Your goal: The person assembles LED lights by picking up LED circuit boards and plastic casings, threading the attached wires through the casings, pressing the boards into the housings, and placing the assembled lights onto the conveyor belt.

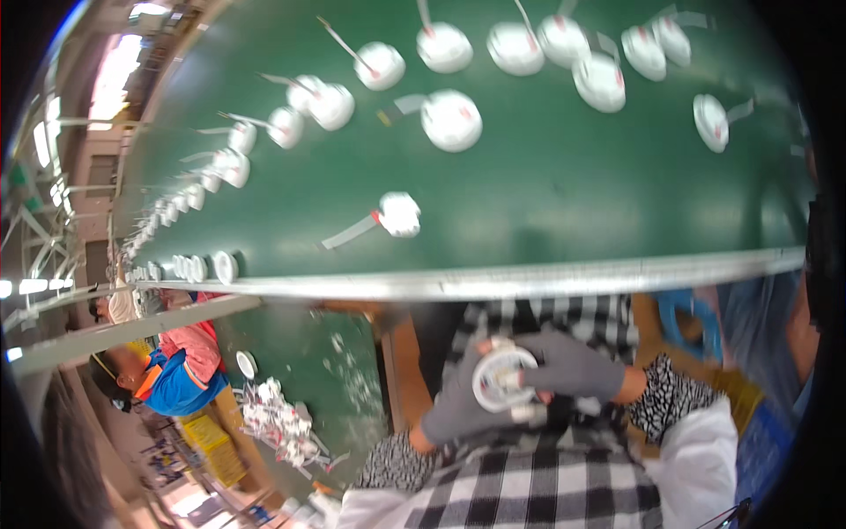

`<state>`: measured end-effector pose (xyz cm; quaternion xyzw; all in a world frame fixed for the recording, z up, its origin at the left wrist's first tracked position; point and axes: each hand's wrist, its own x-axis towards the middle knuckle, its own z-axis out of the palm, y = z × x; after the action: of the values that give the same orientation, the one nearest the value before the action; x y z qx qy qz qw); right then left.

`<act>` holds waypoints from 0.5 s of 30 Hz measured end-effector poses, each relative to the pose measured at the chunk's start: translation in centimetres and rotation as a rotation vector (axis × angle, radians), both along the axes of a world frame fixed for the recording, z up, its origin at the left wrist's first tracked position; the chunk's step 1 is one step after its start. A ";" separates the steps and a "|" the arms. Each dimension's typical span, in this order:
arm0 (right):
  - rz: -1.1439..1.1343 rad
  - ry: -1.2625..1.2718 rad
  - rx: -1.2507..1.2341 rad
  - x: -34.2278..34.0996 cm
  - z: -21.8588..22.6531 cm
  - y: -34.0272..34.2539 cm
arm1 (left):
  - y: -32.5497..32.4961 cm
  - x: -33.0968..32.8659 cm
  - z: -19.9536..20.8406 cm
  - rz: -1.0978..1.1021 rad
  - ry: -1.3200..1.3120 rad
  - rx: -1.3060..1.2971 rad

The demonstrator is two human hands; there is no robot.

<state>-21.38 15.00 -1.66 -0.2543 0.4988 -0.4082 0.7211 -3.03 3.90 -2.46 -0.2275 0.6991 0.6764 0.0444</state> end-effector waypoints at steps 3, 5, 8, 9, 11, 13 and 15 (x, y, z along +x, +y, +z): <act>-0.090 0.027 0.008 -4.9 3.2 -1.7 | -2.8 -2.0 2.1 0.152 0.258 -0.187; -0.385 0.714 -0.397 -7.5 1.2 -0.9 | -5.5 -2.4 3.1 0.290 0.300 -0.410; -0.444 1.590 -0.652 -11.6 1.3 -3.6 | -8.3 -2.7 3.7 0.559 0.125 -0.375; -0.365 1.877 -0.621 -13.0 0.0 -4.2 | -11.1 -3.0 2.3 0.407 0.206 -0.858; -0.379 2.019 -0.626 -17.0 -3.9 -5.7 | -14.6 -4.9 1.2 0.231 0.315 -1.334; -0.382 2.148 -0.643 -18.5 -3.7 -6.6 | -16.4 -6.4 1.2 0.241 0.073 -1.318; -0.571 2.219 -0.475 -17.6 -1.5 -7.9 | -18.2 -6.5 0.1 0.207 0.054 -1.307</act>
<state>-38.95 7.07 -3.13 -0.4782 0.8051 -0.1925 -0.2932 -9.54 -14.26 -2.34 -0.2567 0.9410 0.1191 -0.1856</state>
